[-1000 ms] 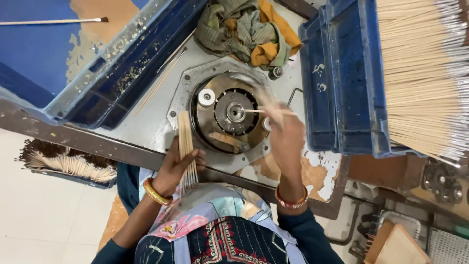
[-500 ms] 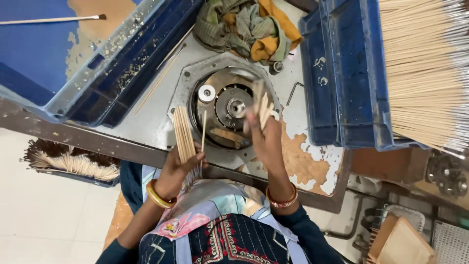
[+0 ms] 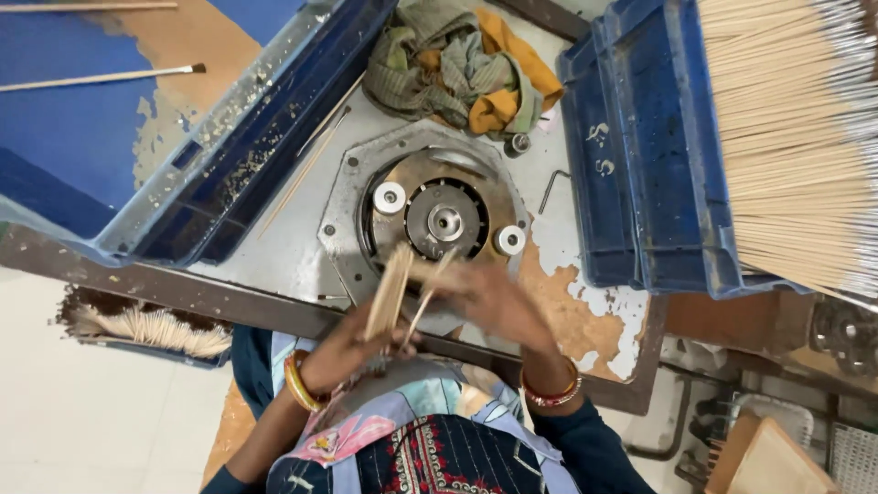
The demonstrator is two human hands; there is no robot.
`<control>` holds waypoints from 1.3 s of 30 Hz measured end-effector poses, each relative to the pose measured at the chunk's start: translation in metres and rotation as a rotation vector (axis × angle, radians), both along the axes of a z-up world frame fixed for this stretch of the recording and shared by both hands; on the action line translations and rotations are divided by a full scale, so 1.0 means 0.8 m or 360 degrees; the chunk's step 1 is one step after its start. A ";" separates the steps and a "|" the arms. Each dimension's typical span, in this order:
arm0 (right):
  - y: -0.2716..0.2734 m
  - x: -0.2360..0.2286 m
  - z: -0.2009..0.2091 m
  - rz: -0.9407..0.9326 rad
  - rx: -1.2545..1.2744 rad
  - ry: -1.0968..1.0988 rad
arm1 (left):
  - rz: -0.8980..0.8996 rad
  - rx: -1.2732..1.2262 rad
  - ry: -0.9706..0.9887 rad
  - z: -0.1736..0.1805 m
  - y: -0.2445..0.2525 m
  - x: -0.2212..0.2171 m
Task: Inserting thin wooden sticks one by one into a rotating machinery component.
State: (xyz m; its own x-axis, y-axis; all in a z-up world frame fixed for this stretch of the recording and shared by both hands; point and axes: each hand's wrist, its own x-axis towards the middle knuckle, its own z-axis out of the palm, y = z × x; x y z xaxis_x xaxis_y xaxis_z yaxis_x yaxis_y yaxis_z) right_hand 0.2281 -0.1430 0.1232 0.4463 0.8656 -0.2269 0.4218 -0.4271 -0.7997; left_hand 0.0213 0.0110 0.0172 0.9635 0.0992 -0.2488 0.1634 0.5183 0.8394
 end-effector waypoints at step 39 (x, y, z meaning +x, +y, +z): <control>-0.010 0.015 0.024 -0.0177 0.0080 -0.0177 | 0.0193 -0.0255 0.0175 0.001 0.018 0.006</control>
